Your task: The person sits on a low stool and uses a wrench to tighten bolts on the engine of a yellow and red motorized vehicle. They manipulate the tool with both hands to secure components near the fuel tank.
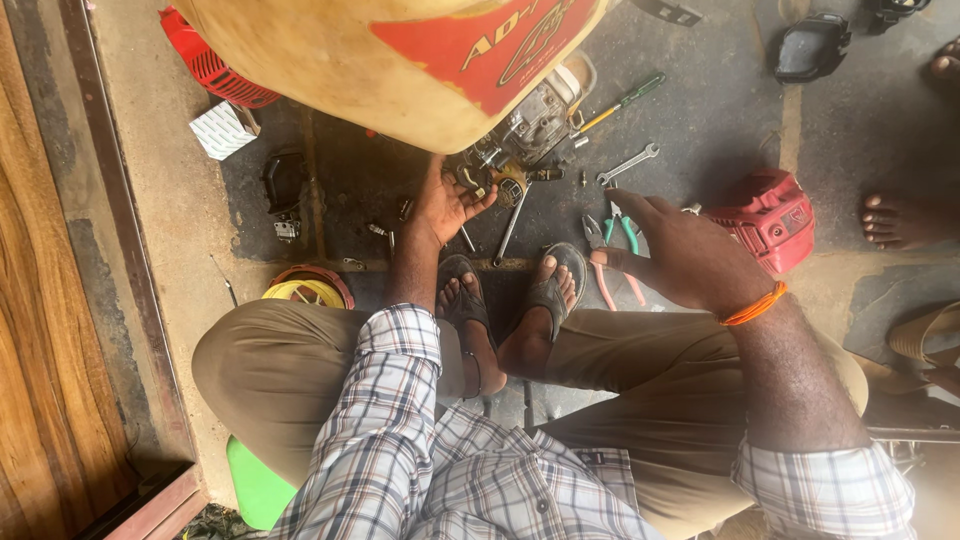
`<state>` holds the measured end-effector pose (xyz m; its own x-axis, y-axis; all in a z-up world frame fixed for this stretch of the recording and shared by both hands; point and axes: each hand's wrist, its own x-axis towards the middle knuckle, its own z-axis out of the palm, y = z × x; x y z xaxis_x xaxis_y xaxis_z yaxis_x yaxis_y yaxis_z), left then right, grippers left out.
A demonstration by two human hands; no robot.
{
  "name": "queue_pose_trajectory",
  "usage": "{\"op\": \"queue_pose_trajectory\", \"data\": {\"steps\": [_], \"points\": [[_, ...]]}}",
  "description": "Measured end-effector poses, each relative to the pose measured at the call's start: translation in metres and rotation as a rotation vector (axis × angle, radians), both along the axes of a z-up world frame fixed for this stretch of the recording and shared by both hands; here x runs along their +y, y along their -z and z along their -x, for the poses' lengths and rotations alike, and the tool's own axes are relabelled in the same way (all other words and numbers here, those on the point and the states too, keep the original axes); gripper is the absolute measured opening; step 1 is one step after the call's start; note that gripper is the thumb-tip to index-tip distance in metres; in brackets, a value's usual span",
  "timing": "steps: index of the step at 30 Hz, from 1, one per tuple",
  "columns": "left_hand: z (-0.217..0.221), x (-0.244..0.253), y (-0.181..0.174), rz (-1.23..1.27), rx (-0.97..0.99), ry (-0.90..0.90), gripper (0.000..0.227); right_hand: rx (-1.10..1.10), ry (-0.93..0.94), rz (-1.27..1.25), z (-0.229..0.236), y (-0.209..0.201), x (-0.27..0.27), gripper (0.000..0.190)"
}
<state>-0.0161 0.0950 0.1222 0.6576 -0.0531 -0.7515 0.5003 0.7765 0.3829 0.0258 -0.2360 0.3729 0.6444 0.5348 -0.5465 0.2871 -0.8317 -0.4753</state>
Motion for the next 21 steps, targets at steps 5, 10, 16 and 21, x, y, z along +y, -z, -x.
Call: {"op": "queue_pose_trajectory", "data": {"steps": [5,10,16,21], "points": [[-0.002,0.001,-0.001,-0.042,-0.021,0.021,0.067,0.007,0.000,0.017,-0.001,-0.002,0.002,0.087],[0.002,0.003,0.007,-0.046,-0.031,0.012,0.064,0.025,0.004,0.033,0.001,-0.001,0.001,0.089],[0.002,0.006,0.010,-0.024,-0.107,0.020,0.061,-0.016,-0.021,-0.011,-0.001,-0.003,0.003,0.089],[0.005,0.006,0.010,-0.029,-0.152,0.014,0.056,0.003,-0.022,0.026,-0.001,-0.005,0.005,0.088]]}}
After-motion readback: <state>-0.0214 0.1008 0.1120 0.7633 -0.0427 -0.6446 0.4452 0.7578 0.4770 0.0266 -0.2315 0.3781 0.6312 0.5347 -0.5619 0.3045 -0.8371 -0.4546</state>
